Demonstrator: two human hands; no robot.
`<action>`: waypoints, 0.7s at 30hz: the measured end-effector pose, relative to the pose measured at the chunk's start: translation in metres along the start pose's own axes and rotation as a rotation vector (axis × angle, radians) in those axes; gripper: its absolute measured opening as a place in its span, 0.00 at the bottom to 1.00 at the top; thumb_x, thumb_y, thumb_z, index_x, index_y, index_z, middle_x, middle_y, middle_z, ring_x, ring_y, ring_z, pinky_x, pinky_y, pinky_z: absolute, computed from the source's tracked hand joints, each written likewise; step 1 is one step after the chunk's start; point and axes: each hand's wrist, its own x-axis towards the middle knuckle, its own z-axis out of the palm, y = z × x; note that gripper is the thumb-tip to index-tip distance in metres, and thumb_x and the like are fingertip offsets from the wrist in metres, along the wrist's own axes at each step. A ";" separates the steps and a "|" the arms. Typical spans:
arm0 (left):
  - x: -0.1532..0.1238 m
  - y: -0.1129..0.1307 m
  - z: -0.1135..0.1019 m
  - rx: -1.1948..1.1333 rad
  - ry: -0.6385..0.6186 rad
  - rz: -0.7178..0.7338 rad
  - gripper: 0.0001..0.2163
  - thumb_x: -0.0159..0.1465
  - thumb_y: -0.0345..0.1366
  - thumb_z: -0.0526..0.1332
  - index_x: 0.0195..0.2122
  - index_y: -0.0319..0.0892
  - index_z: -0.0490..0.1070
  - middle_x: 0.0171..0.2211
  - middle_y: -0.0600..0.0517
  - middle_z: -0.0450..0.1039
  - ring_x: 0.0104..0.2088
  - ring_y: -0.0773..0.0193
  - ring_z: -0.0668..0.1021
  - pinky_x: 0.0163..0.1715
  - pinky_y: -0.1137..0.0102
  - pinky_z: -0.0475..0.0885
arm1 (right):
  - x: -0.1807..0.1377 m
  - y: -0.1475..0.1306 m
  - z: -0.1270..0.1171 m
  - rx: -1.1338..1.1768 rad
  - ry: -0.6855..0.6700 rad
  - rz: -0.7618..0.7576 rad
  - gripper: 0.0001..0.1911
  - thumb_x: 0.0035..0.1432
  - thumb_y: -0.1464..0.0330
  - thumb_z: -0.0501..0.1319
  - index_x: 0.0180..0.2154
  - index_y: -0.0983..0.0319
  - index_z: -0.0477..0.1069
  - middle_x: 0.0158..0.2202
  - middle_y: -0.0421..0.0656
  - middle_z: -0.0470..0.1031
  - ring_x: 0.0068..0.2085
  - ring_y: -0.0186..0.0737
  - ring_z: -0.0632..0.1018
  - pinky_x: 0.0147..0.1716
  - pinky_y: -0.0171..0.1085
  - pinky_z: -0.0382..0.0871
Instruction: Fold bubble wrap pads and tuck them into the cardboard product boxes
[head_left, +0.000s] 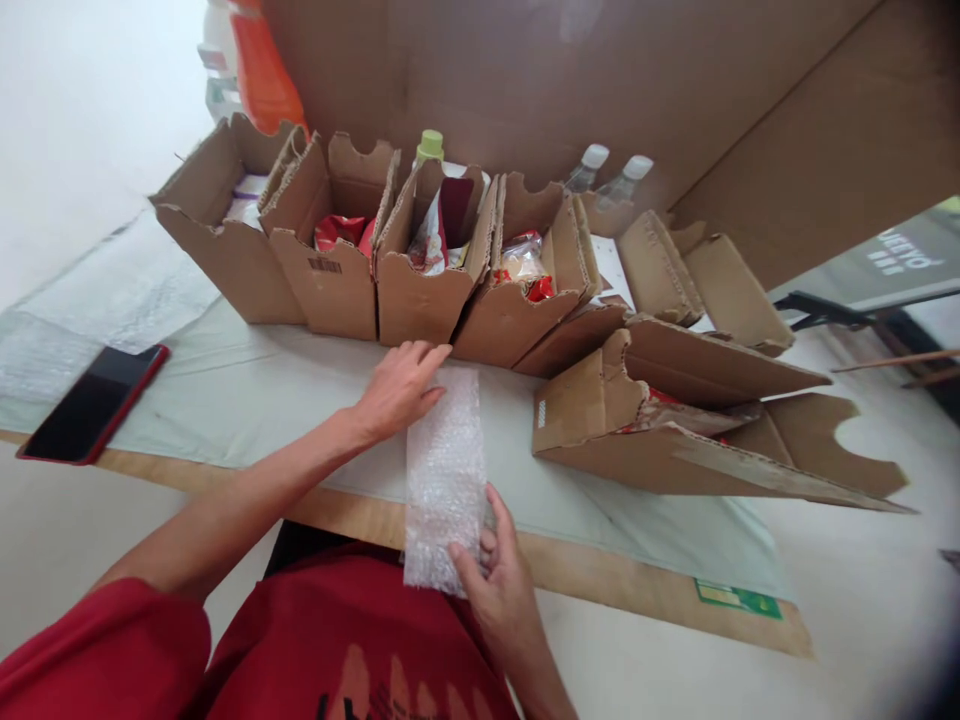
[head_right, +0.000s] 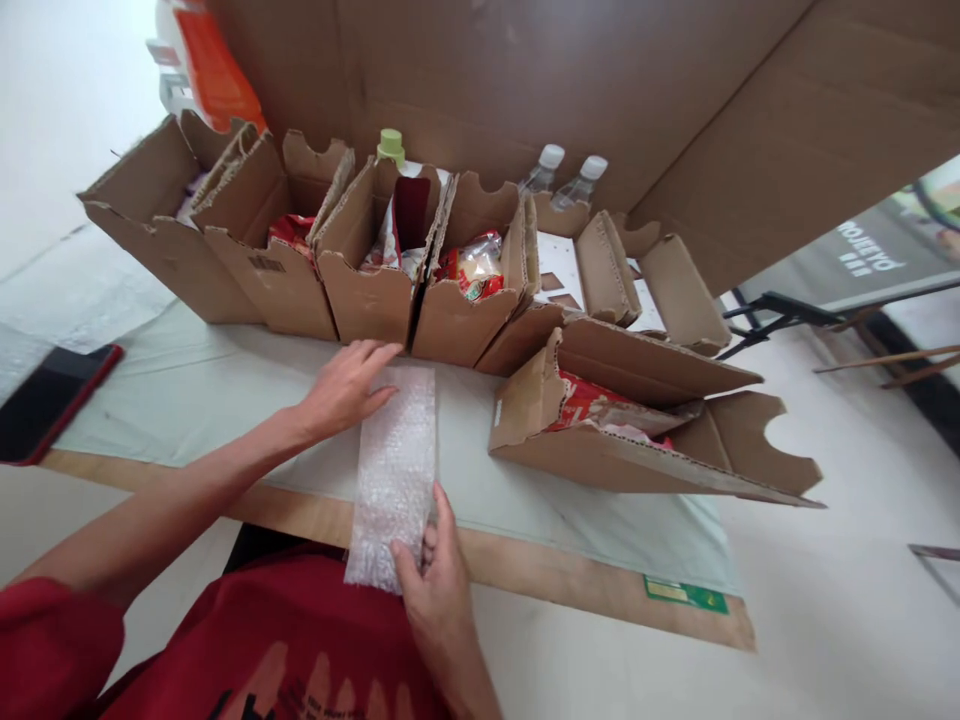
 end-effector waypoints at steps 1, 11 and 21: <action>-0.003 0.000 0.004 -0.013 -0.014 0.043 0.19 0.65 0.30 0.61 0.58 0.40 0.67 0.55 0.41 0.75 0.54 0.49 0.77 0.53 0.54 0.73 | -0.001 0.005 0.005 -0.013 0.038 -0.010 0.40 0.66 0.58 0.59 0.73 0.62 0.47 0.45 0.49 0.80 0.41 0.44 0.82 0.41 0.41 0.78; -0.165 0.039 -0.014 -0.265 -0.186 0.237 0.28 0.60 0.22 0.56 0.63 0.42 0.65 0.61 0.40 0.72 0.66 0.47 0.67 0.62 0.48 0.69 | 0.005 -0.010 0.004 0.247 -0.044 0.062 0.17 0.64 0.55 0.63 0.47 0.60 0.79 0.38 0.45 0.82 0.35 0.42 0.81 0.35 0.39 0.78; -0.124 0.044 0.013 -0.408 -0.135 -0.441 0.20 0.67 0.34 0.57 0.60 0.41 0.70 0.26 0.56 0.76 0.25 0.65 0.76 0.28 0.71 0.71 | 0.002 -0.002 -0.004 -0.075 0.242 -0.443 0.16 0.69 0.69 0.59 0.57 0.56 0.70 0.39 0.43 0.80 0.34 0.37 0.82 0.35 0.37 0.79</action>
